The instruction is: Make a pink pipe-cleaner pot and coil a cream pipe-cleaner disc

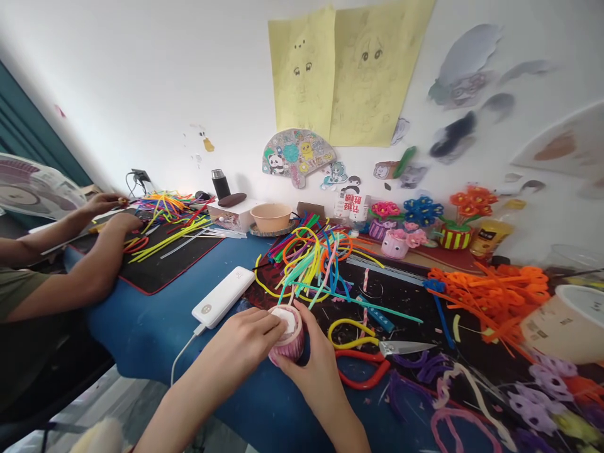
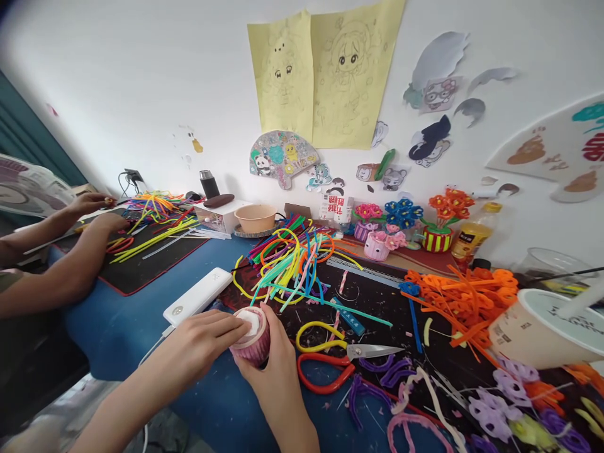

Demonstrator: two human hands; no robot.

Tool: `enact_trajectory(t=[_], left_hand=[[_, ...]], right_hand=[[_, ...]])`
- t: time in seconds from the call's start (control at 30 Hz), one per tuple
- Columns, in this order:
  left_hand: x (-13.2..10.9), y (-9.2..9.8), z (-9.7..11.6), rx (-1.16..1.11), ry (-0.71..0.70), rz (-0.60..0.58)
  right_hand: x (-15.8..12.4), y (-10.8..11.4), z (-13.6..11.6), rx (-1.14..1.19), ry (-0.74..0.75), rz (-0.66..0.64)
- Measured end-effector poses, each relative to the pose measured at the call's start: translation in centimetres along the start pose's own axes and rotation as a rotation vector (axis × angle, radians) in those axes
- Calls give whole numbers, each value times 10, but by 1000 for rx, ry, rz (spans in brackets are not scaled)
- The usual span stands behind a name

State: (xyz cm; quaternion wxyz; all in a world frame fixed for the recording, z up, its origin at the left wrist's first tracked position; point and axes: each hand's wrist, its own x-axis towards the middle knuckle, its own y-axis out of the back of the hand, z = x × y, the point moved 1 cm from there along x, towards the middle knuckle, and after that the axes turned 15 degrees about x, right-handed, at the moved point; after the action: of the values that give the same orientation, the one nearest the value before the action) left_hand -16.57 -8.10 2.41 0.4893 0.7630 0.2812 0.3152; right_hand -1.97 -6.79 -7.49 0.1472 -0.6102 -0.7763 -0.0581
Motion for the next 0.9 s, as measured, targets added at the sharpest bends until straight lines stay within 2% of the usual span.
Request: enact_trajectory(t=[0.2,0.43,0.6,0.77,0.9], left_hand=[[-7,2,9,-6,0,-3],[-8,7,9,-17,-7,47],[-11,9,4,-41,75,116],[-15,6,3,-47,191,248],[-12,6,8,54,199,221]], right_hand=[[1,1,-4,-11,97,-62],[-4,2,-1,-163,133,-24],[-7,1,-2,-223,119,-19],[-7,1,-3,-244,108,-22],[-7,2,-4,-251,122,-36]])
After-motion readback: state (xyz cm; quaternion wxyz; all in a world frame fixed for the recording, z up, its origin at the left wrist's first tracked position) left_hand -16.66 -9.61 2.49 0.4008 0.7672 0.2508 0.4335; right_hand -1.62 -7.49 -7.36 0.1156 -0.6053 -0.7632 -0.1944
